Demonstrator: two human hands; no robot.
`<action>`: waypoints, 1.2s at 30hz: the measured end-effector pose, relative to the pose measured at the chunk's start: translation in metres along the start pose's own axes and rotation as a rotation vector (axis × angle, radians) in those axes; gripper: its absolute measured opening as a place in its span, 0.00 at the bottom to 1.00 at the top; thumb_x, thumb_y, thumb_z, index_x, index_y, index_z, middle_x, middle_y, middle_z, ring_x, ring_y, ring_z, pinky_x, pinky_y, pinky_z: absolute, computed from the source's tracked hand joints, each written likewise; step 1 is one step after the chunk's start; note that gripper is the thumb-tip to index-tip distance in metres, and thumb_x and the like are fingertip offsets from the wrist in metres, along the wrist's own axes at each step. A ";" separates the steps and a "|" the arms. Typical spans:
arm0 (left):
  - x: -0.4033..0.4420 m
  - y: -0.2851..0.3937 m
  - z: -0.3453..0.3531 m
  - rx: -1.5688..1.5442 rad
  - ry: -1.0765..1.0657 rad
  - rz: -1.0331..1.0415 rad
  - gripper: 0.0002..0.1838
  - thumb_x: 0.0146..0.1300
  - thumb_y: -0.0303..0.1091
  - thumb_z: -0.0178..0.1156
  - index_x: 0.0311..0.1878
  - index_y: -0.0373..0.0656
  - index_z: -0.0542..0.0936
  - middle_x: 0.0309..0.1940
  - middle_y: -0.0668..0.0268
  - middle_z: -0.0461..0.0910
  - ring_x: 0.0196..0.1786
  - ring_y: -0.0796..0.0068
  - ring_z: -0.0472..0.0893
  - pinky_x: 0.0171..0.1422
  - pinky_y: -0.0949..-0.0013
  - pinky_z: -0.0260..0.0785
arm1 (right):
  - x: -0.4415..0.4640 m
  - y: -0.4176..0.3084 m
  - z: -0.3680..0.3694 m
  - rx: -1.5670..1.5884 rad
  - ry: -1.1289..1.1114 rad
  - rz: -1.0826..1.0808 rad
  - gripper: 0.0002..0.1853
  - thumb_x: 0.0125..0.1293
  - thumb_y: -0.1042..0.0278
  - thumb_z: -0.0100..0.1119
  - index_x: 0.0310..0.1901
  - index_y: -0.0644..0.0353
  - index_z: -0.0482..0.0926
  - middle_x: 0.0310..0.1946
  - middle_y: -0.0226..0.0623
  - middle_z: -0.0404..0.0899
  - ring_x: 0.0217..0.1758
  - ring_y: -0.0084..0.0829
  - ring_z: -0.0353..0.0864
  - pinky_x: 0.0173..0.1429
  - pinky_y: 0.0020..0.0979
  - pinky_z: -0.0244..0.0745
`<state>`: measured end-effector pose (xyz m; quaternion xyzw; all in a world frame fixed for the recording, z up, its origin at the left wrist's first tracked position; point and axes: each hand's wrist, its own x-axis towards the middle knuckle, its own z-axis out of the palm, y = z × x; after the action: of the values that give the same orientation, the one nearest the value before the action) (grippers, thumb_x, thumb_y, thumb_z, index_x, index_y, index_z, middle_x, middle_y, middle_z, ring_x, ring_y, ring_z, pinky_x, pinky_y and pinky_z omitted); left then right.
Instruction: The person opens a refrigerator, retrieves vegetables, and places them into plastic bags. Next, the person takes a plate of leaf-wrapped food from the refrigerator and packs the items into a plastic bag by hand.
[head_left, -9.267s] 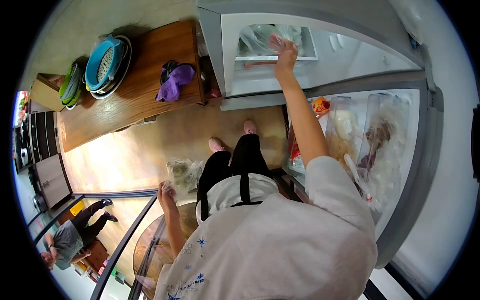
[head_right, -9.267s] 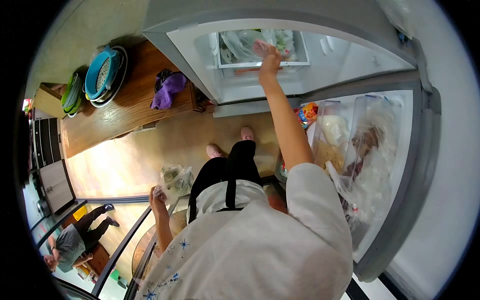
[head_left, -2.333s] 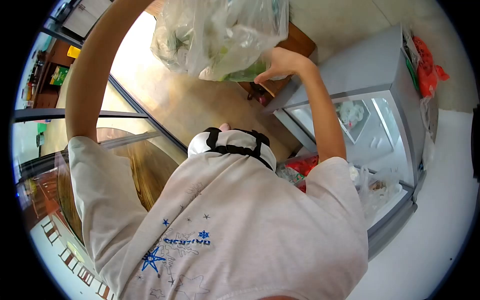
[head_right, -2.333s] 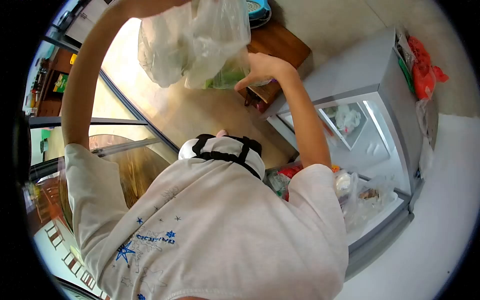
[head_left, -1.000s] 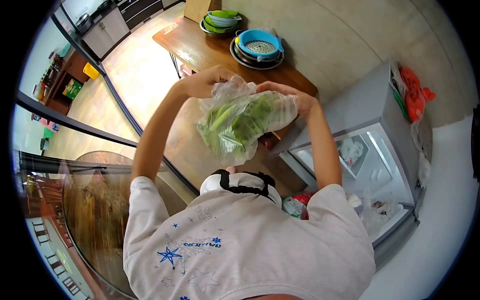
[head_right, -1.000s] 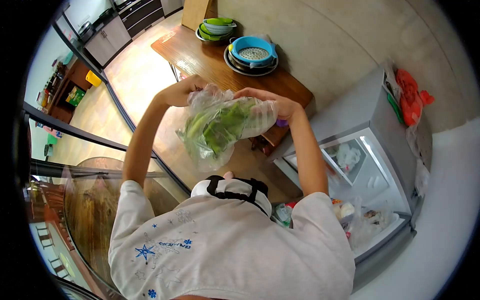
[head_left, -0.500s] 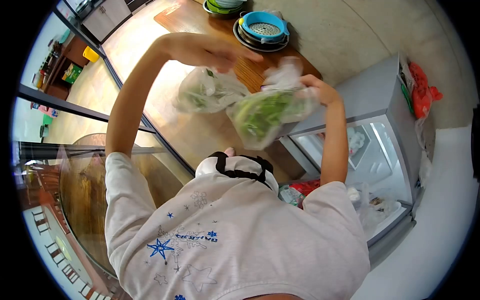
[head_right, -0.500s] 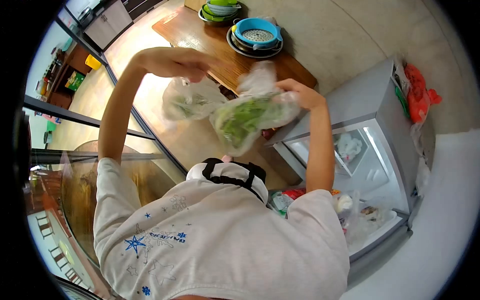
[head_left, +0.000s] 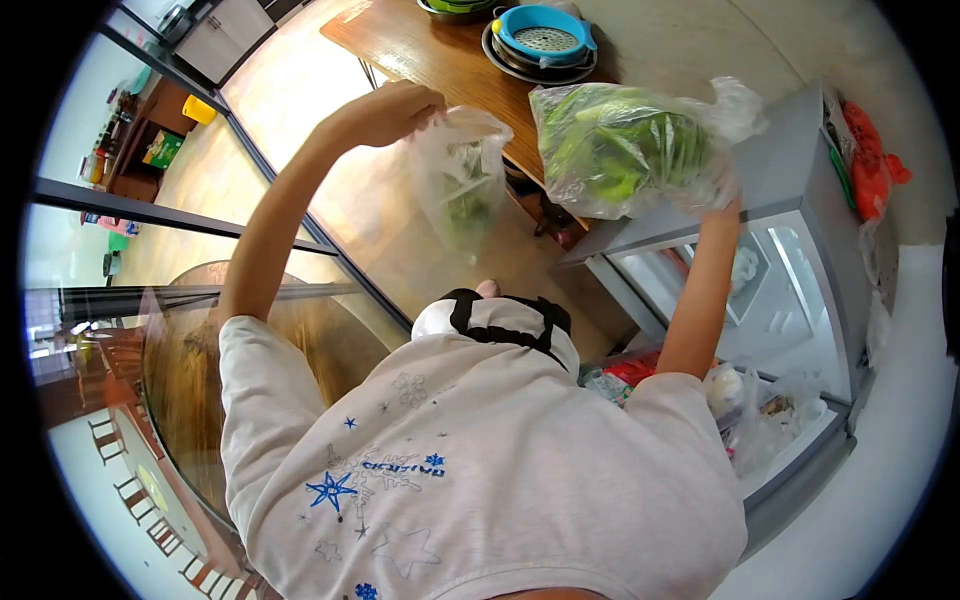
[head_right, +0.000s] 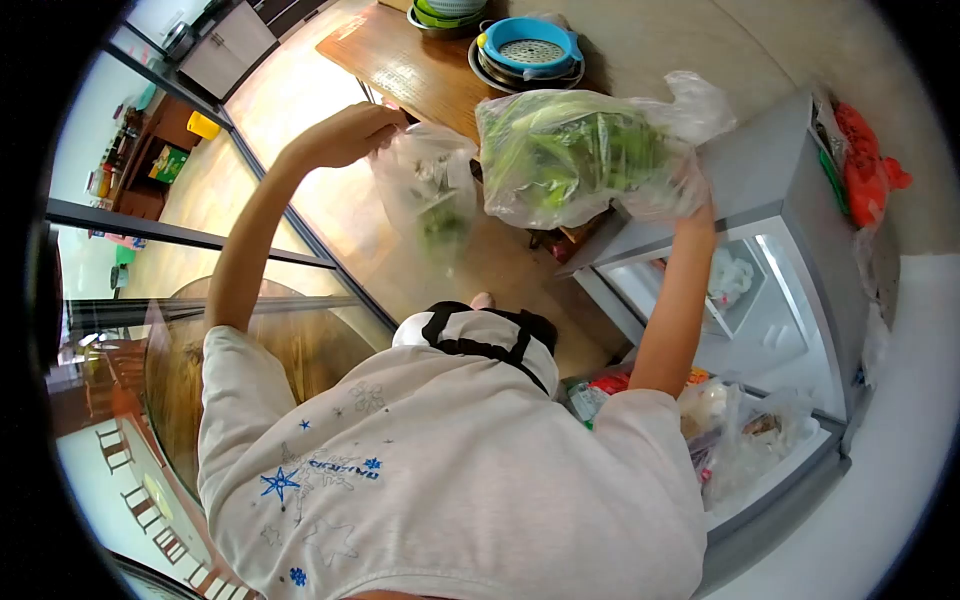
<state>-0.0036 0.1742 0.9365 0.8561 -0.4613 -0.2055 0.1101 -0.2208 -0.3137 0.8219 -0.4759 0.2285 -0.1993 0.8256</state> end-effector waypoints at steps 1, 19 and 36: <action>0.001 0.002 0.006 -0.047 0.077 -0.066 0.13 0.77 0.33 0.48 0.53 0.36 0.78 0.38 0.54 0.83 0.45 0.60 0.84 0.50 0.59 0.75 | -0.008 0.009 0.003 0.092 -0.128 0.029 0.22 0.77 0.59 0.54 0.66 0.60 0.74 0.59 0.39 0.80 0.60 0.39 0.80 0.64 0.40 0.79; 0.017 -0.027 0.052 -0.186 0.329 -0.312 0.30 0.76 0.57 0.52 0.32 0.38 0.85 0.21 0.59 0.81 0.25 0.63 0.79 0.36 0.57 0.71 | -0.084 0.132 0.078 0.488 -0.414 0.282 0.22 0.75 0.62 0.52 0.67 0.61 0.73 0.63 0.40 0.78 0.66 0.40 0.78 0.71 0.45 0.74; 0.033 0.054 0.067 -0.562 0.265 -0.260 0.24 0.82 0.46 0.44 0.54 0.34 0.82 0.14 0.63 0.75 0.15 0.72 0.78 0.24 0.66 0.72 | -0.120 0.157 0.138 -0.476 -0.428 0.018 0.18 0.74 0.68 0.59 0.63 0.63 0.78 0.51 0.36 0.84 0.51 0.24 0.81 0.58 0.28 0.75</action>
<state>-0.0582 0.1173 0.8891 0.8631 -0.2553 -0.2237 0.3739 -0.2228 -0.0786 0.7680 -0.6846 0.0940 -0.0281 0.7223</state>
